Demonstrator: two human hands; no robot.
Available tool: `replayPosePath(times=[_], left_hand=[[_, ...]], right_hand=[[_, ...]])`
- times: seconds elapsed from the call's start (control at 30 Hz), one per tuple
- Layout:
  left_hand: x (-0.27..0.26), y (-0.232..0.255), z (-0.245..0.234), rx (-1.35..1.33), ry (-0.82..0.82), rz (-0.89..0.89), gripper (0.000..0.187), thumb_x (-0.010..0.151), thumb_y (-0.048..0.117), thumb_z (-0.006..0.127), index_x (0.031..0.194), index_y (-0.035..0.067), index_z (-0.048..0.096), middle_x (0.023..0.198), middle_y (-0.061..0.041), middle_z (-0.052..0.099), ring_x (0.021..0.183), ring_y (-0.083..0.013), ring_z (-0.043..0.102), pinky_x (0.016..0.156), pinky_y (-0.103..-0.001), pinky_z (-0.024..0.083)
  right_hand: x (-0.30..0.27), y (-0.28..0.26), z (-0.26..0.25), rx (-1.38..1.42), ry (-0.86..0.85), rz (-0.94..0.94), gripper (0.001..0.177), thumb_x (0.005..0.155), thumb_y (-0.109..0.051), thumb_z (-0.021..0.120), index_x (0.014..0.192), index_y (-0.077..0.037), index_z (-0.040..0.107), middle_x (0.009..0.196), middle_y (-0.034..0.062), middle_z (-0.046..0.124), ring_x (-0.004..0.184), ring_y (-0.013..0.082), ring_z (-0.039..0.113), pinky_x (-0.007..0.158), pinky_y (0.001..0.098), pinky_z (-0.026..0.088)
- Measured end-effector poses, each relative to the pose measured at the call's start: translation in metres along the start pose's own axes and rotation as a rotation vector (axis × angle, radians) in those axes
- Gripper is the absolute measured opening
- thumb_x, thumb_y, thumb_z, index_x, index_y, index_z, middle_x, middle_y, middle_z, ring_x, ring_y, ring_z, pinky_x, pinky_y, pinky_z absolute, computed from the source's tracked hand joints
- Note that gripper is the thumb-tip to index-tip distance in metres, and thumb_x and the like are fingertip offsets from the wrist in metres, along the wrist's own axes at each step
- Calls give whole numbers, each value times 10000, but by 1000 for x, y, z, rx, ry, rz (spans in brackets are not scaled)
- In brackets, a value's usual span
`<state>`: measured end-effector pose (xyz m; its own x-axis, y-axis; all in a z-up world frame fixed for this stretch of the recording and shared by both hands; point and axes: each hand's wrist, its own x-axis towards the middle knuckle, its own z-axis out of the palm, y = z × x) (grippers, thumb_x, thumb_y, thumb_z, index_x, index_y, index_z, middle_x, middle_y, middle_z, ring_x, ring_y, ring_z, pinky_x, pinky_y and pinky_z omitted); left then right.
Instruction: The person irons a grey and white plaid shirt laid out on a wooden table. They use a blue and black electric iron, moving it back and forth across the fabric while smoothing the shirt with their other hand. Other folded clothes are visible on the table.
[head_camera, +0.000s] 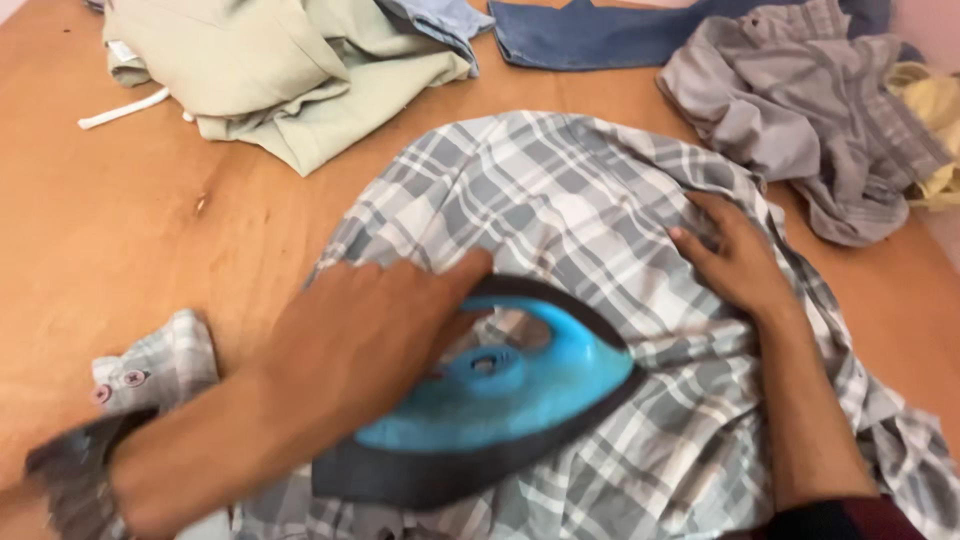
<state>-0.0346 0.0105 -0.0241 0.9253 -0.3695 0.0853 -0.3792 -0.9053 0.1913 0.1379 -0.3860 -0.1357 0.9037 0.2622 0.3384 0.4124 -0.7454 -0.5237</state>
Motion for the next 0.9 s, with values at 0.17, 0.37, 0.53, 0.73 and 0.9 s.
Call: replayPosePath(times=[0.17, 0.37, 0.53, 0.73, 0.9], left_hand=[[45, -26, 9, -7, 153, 85, 344, 999, 375, 575, 1208, 102, 591, 746, -151, 694, 673, -388, 671, 561, -509, 501], [95, -66, 22, 84, 392, 161, 388, 1038, 361, 622, 1291, 69, 589, 887, -201, 708, 776, -427, 673, 637, -541, 508], [151, -119, 38, 377, 708, 264, 304, 1018, 306, 690, 1204, 72, 637, 1011, -158, 734, 883, -366, 716, 712, -493, 545], [209, -128, 48, 488, 683, 48, 177, 1001, 158, 637, 1174, 133, 669, 860, -135, 736, 712, -330, 720, 540, -438, 552], [183, -90, 33, 464, 552, 146, 188, 1024, 211, 625, 1181, 106, 619, 835, -119, 728, 710, -319, 710, 595, -461, 530]], right_hand=[[-6, 0, -6, -90, 23, -105, 640, 979, -354, 722, 1454, 44, 561, 1410, 259, 622, 1311, 350, 592, 1068, 427, 462], [-1, -21, -8, -81, 18, -2, 626, 983, -376, 716, 1471, -15, 561, 1360, 229, 650, 1245, 325, 620, 990, 404, 488], [-4, -29, -13, -100, 32, 128, 588, 965, -387, 695, 1458, -84, 589, 1293, 182, 701, 972, 334, 652, 865, 403, 508], [-10, -5, 4, -47, 2, -54, 599, 981, -432, 676, 1444, -65, 575, 1409, 224, 615, 1289, 343, 586, 1063, 426, 456], [0, 11, 16, -283, 7, 9, 721, 926, -573, 605, 1466, -98, 551, 1539, 232, 476, 1441, 403, 409, 1169, 492, 319]])
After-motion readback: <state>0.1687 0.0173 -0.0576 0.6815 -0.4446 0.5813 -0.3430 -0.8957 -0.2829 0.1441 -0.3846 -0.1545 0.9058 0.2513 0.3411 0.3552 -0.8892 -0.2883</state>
